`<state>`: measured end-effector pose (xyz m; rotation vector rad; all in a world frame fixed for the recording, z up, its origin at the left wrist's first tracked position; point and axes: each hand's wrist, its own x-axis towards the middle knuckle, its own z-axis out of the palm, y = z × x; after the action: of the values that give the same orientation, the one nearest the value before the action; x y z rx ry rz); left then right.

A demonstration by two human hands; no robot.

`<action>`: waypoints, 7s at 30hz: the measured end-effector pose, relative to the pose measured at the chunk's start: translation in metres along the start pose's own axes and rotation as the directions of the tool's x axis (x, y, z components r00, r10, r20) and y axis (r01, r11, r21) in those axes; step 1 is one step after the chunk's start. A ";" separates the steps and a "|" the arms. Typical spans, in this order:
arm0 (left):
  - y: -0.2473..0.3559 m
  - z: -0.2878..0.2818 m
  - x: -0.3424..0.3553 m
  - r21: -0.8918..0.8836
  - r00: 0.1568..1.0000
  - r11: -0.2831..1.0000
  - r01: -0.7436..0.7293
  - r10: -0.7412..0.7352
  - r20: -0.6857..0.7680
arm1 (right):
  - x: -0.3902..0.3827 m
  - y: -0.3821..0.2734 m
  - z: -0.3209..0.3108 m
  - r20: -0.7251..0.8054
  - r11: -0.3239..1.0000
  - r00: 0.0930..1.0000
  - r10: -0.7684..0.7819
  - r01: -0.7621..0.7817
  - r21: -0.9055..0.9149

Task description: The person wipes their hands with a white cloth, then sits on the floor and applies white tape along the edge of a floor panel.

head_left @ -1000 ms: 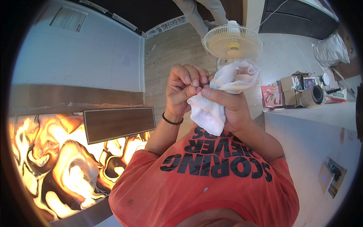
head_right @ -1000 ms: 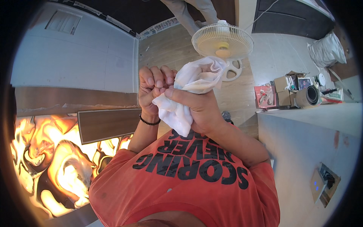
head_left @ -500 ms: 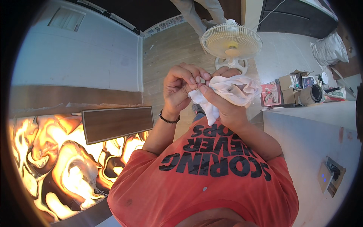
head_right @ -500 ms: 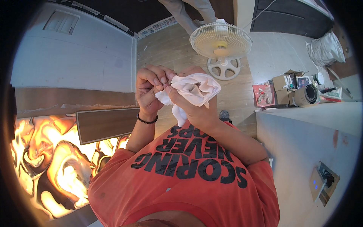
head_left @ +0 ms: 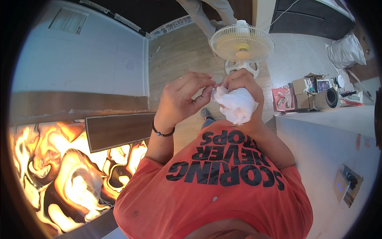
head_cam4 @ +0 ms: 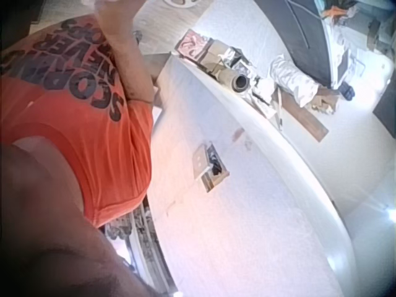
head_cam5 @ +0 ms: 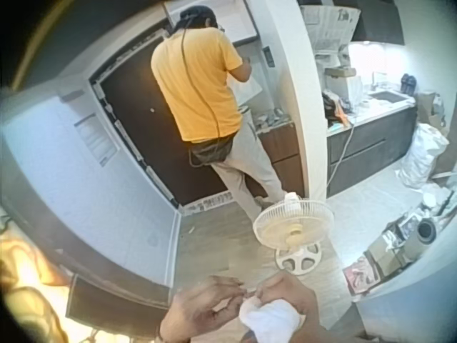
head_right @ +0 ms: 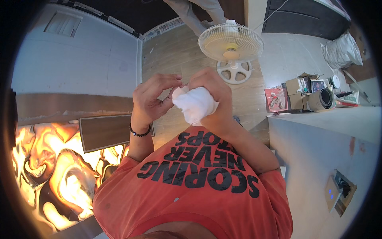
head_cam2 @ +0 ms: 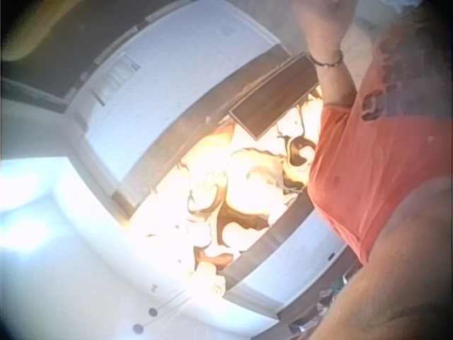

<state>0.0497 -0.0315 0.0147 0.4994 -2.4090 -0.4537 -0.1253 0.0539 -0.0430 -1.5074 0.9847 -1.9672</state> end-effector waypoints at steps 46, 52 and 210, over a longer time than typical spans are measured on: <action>-0.012 0.012 0.000 -0.687 0.795 0.401 0.606 -0.330 0.508 | 0.025 -0.020 -0.041 0.239 0.797 0.777 0.582 -0.604 0.023; -0.016 0.010 -0.004 -0.699 0.743 0.266 0.664 -0.336 0.579 | 0.018 -0.014 -0.036 0.261 0.866 0.838 0.479 -0.500 0.018; 0.038 0.065 -0.010 -0.870 0.799 -0.490 0.050 -0.502 0.329 | -0.012 0.007 -0.003 0.113 0.998 0.993 0.018 -0.025 0.060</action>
<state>0.0064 0.0188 -0.0218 0.3051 -0.5245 -2.2719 -0.1245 0.0590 -0.0566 -1.5488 0.8813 -1.8587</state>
